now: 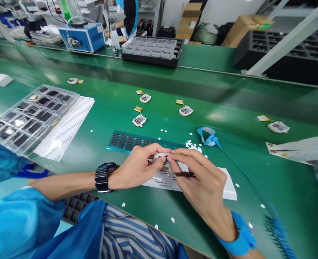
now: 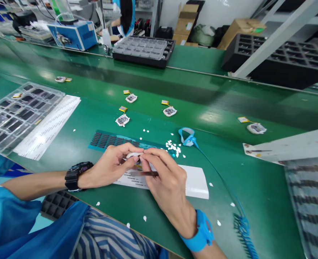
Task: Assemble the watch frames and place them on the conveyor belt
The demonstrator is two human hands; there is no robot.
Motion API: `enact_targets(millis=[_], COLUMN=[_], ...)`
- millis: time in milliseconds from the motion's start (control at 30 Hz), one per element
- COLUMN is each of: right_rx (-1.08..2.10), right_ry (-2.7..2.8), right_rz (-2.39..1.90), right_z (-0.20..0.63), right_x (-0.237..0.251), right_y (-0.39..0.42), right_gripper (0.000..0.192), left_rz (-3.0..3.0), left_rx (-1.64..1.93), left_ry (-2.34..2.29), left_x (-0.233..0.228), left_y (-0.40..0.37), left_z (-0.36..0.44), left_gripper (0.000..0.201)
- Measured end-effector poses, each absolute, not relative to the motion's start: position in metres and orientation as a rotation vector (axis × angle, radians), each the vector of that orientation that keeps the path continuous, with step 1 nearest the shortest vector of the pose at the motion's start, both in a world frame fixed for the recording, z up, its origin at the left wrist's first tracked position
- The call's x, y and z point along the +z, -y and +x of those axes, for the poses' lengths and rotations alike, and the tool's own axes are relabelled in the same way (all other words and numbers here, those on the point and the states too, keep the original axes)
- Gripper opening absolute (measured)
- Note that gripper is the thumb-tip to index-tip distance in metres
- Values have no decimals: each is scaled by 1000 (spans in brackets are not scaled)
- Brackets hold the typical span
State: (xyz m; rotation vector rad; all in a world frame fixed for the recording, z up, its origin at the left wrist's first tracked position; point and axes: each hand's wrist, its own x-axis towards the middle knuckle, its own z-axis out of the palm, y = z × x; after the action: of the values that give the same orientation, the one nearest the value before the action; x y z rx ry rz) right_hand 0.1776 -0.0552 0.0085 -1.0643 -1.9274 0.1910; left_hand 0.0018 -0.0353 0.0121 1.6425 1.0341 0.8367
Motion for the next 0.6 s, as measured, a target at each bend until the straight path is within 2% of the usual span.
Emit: enact_targets(millis=[233, 367, 600], right_rx=[527, 814, 1020], right_ry=[1639, 1456, 1502], right_rz=[-1252, -1306, -1250], right_z=[174, 178, 183], right_x=[5, 7, 13], right_y=[56, 50, 48], right_gripper=[4, 13, 6], left_rz=[1564, 1393, 1390], left_rx=[884, 885, 861], left_ry=[-1064, -1000, -1042], left_x=[6, 6, 7], left_y=[40, 37, 36], left_z=[4, 5, 4], left_gripper=[25, 25, 19])
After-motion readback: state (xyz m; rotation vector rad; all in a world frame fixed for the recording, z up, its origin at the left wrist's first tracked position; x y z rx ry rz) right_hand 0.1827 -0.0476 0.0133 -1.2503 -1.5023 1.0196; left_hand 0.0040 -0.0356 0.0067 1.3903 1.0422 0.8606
